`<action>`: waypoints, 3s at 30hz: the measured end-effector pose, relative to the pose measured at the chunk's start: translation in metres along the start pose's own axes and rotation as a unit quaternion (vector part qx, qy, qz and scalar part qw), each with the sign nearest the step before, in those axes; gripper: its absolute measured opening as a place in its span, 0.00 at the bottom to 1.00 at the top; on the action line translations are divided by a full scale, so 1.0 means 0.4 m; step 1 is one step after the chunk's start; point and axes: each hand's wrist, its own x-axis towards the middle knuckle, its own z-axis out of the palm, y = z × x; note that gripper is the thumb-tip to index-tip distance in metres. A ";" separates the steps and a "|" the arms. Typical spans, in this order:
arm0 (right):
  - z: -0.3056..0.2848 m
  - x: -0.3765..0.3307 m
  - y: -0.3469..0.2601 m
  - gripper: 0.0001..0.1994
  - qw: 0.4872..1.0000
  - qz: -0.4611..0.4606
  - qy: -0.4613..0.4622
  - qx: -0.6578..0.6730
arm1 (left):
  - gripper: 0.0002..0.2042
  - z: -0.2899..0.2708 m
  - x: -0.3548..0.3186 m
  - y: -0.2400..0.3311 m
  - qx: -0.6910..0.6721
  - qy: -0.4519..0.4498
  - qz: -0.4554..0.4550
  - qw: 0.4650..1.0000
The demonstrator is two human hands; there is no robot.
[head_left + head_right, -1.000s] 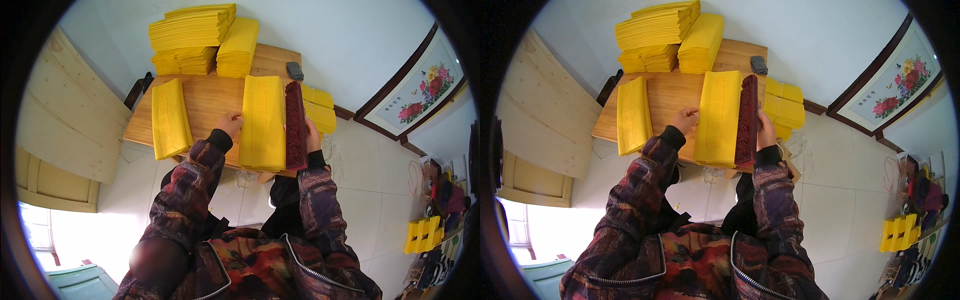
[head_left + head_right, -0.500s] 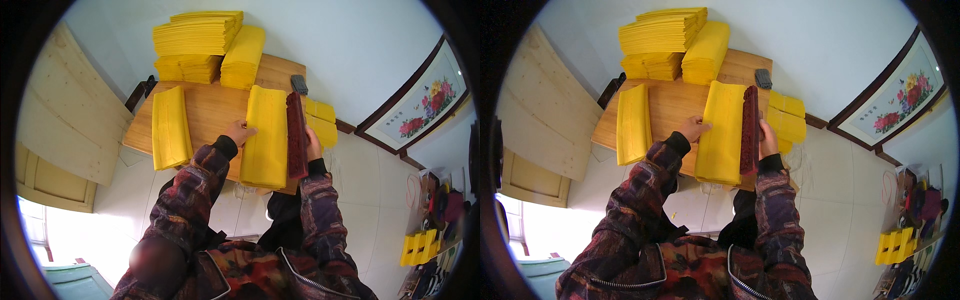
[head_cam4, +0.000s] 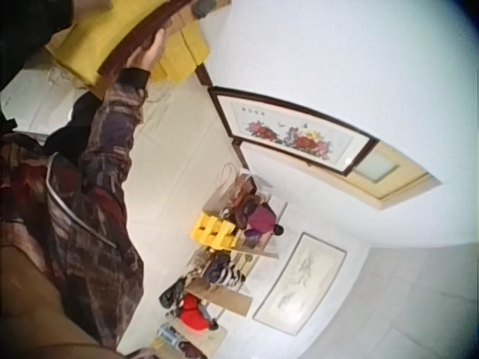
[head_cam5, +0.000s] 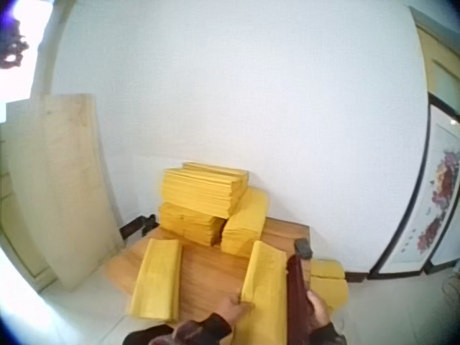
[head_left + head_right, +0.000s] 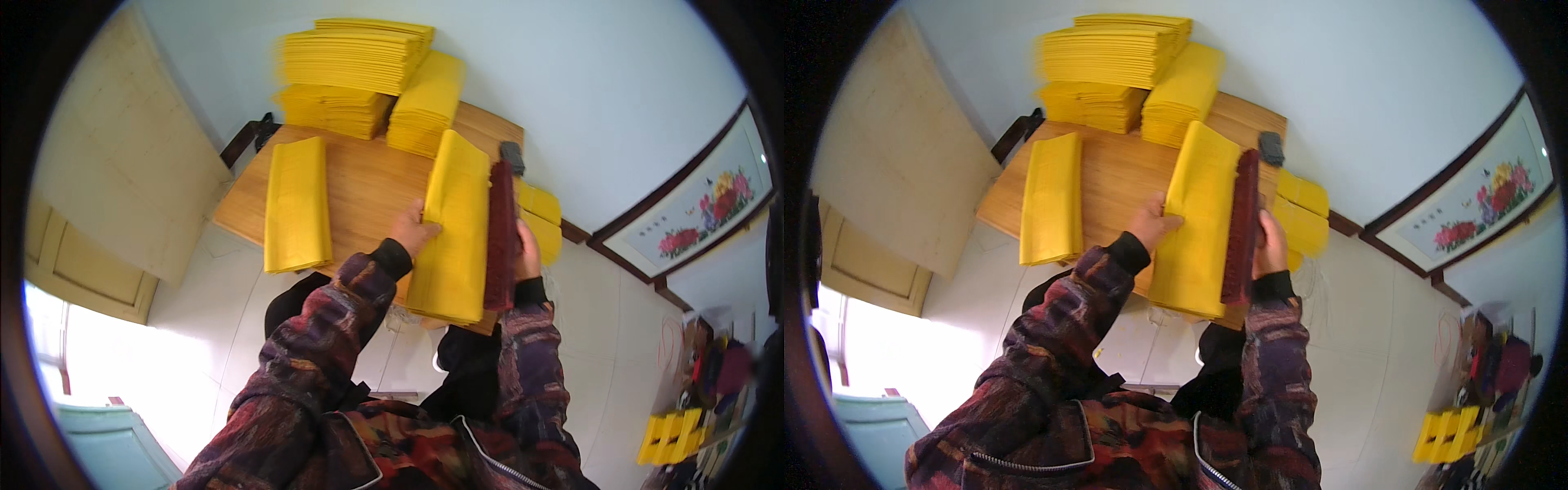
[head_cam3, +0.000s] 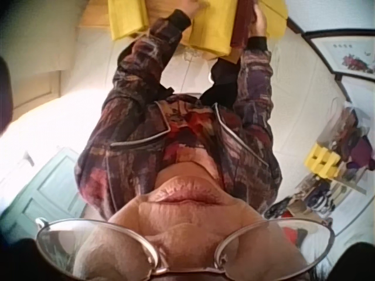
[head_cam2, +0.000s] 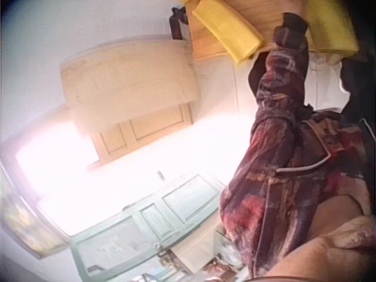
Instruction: The person repeatedly prints on yellow paper sheets using a wooden block with carved characters. They place each sheet on a wooden table, press the inked block onto it, and stack the printed sheets. The process is repeated for multiple sheets throughout the clip.
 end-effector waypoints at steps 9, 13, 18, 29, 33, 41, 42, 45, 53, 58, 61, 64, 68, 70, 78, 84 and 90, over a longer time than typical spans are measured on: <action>0.011 -0.053 -0.029 0.15 0.992 0.067 0.046 0.098 | 0.23 -0.145 -0.074 0.038 -0.111 0.037 0.072 0.991; 0.000 -0.093 -0.040 0.15 0.997 0.037 0.061 0.042 | 0.19 -0.227 -0.118 0.081 -0.109 0.061 0.053 0.991; -0.029 -0.111 -0.033 0.17 0.989 0.084 0.086 0.084 | 0.19 -0.274 -0.165 0.125 -0.206 0.061 0.081 0.973; -0.108 -0.162 -0.022 0.17 0.992 0.009 0.025 0.120 | 0.18 -0.640 -0.292 0.261 -0.060 0.146 0.087 0.984; -0.094 -0.196 -0.028 0.16 0.994 0.005 0.035 0.102 | 0.16 -0.707 -0.268 0.235 0.001 0.187 0.039 0.982; -0.049 -0.242 -0.046 0.16 0.981 0.009 0.162 0.108 | 0.13 -0.728 -0.163 0.173 0.000 0.188 -0.005 0.982; -0.051 -0.246 -0.045 0.16 0.986 -0.003 0.148 0.083 | 0.14 -0.728 -0.155 0.172 0.008 0.188 -0.006 0.982; -0.066 -0.255 -0.036 0.15 0.987 -0.011 0.147 0.058 | 0.16 -0.729 -0.138 0.167 0.026 0.188 -0.016 0.982; -0.102 -0.259 -0.012 0.18 0.984 0.021 0.129 0.124 | 0.18 -0.744 -0.121 0.153 0.082 0.185 -0.050 0.978; -0.088 -0.264 -0.016 0.15 0.983 0.036 0.137 0.118 | 0.16 -0.733 -0.117 0.164 0.143 0.196 -0.046 0.969; -0.086 -0.270 -0.021 0.14 0.980 0.034 0.153 0.121 | 0.17 -0.730 -0.110 0.169 0.249 0.217 -0.039 0.943; -0.097 -0.274 -0.014 0.13 0.981 0.004 0.174 0.087 | 0.20 -0.742 -0.098 0.165 0.425 0.259 -0.052 0.866; -0.125 -0.283 0.002 0.17 0.972 -0.006 0.236 0.003 | 0.25 -0.762 -0.099 0.134 0.657 0.335 0.141 0.660; -0.143 -0.290 0.005 0.19 0.972 -0.006 0.233 0.036 | 0.21 -0.769 -0.105 0.116 0.417 0.307 0.081 0.852; -0.210 -0.342 -0.010 0.17 0.972 -0.042 0.230 -0.032 | 0.14 -0.778 -0.096 0.078 -0.070 0.210 -0.016 0.975; -0.253 -0.365 -0.011 0.17 0.978 -0.024 0.181 0.102 | 0.15 -0.773 -0.098 0.066 -0.083 0.231 -0.006 0.969; -0.275 -0.366 0.011 0.16 0.975 -0.059 0.109 0.182 | 0.14 -0.731 -0.165 0.083 -0.008 0.235 -0.011 0.972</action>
